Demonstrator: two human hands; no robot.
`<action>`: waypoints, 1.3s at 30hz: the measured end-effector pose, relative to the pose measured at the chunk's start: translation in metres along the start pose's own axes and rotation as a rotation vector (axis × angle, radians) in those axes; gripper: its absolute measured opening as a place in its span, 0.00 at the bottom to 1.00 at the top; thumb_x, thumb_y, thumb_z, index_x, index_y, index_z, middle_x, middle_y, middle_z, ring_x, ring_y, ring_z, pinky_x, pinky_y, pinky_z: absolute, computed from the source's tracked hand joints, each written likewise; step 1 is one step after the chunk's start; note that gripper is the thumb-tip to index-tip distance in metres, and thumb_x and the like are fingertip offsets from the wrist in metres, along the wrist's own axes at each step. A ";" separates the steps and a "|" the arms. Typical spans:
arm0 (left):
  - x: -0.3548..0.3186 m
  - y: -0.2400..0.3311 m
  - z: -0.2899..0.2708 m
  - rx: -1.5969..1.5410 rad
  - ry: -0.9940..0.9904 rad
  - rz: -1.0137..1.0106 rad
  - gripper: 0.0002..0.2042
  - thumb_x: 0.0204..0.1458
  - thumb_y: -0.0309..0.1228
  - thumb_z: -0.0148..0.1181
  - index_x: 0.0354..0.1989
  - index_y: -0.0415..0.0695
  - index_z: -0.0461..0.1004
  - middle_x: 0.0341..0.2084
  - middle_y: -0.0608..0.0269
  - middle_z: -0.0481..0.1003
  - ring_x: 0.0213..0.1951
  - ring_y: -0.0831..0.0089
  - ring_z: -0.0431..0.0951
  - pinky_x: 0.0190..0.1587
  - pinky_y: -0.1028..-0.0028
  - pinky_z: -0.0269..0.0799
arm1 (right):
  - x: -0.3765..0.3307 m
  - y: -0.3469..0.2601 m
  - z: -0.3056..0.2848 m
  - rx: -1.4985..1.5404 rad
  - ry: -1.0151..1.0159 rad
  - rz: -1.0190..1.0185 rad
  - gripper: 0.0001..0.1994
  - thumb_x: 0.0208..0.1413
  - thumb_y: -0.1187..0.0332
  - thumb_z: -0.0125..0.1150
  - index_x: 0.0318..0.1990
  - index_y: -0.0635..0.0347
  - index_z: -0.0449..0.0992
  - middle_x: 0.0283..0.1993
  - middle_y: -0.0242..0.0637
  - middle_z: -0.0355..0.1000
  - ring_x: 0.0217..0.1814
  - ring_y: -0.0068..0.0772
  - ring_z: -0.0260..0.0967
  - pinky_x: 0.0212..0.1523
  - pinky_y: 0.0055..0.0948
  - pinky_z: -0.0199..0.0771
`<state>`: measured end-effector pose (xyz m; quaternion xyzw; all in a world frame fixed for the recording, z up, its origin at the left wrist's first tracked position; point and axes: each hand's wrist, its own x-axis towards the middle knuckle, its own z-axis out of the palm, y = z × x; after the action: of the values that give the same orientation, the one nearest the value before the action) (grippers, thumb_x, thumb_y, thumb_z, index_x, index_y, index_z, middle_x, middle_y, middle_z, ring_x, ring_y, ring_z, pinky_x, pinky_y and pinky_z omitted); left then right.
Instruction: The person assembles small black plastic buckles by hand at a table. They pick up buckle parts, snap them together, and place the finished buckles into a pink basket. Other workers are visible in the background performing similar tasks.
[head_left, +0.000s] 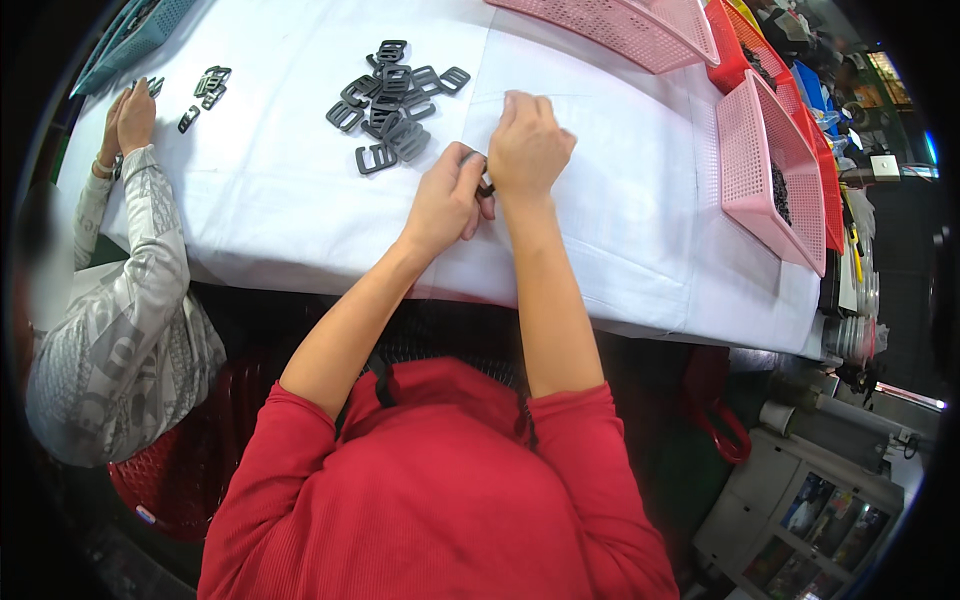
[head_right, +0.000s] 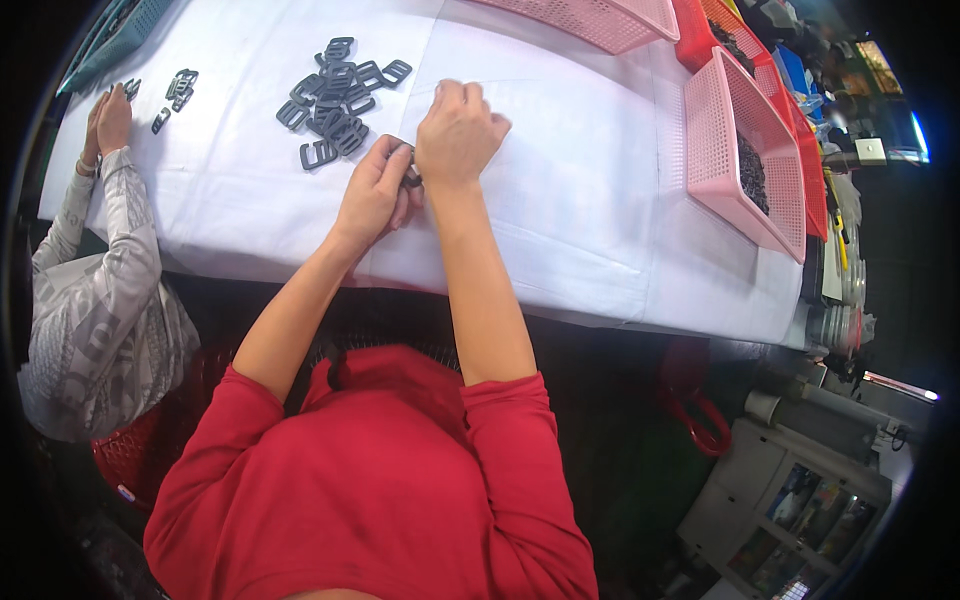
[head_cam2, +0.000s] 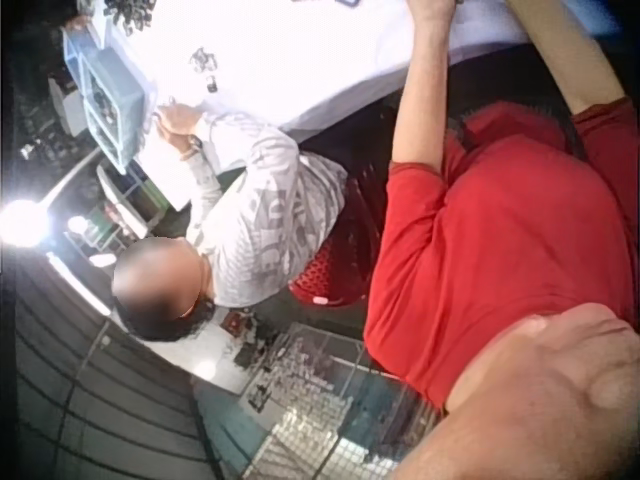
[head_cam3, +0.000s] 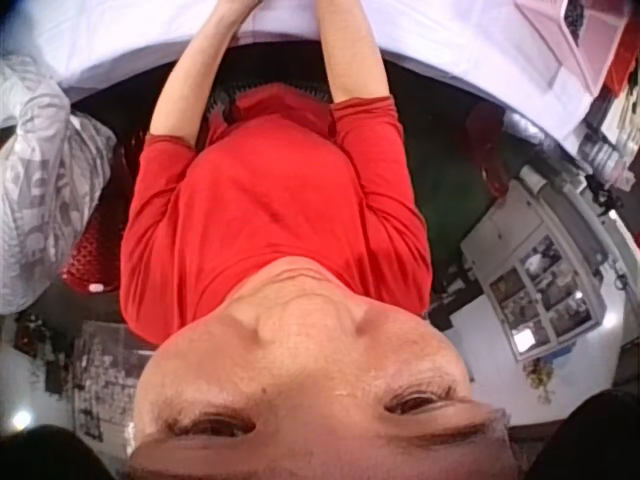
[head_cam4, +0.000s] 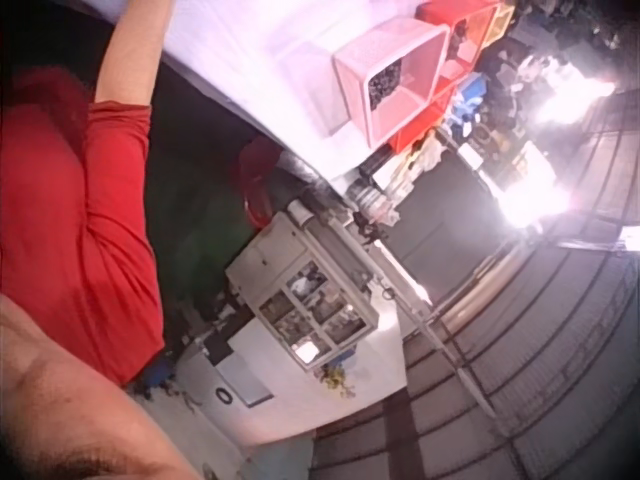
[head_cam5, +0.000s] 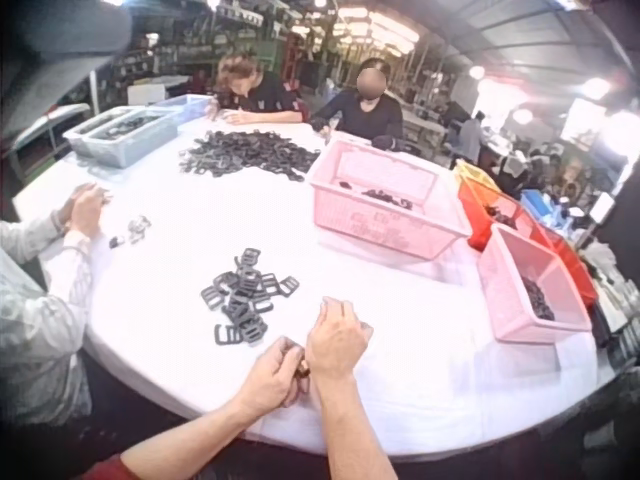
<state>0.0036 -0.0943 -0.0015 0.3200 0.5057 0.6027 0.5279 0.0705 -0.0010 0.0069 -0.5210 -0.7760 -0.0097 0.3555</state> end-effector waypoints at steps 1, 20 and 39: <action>-0.003 0.002 0.002 0.032 0.004 0.010 0.11 0.59 0.32 0.42 0.35 0.35 0.62 0.12 0.59 0.69 0.08 0.79 0.63 0.11 0.79 0.56 | 0.007 0.002 0.004 -0.039 0.019 -0.006 0.07 0.51 0.69 0.50 0.32 0.55 0.75 0.31 0.31 0.70 0.31 0.34 0.69 0.45 0.41 0.57; -0.005 0.003 0.008 0.004 0.262 0.051 0.10 0.60 0.32 0.39 0.33 0.38 0.62 0.15 0.66 0.65 0.13 0.81 0.61 0.15 0.79 0.57 | -0.010 -0.023 -0.003 0.012 -0.031 -0.024 0.13 0.45 0.74 0.49 0.39 0.52 0.75 0.36 0.33 0.70 0.35 0.32 0.70 0.45 0.38 0.55; 0.006 0.006 -0.019 -0.373 -0.237 -0.253 0.17 0.60 0.42 0.40 0.33 0.41 0.67 0.17 0.68 0.67 0.12 0.84 0.61 0.11 0.84 0.53 | -0.014 0.011 -0.053 1.216 -0.554 0.247 0.07 0.46 0.72 0.64 0.32 0.66 0.78 0.33 0.36 0.73 0.33 0.23 0.68 0.35 0.21 0.67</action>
<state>-0.0168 -0.0935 -0.0018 0.2197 0.3563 0.5728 0.7048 0.1113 -0.0273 0.0345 -0.2966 -0.6407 0.6027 0.3718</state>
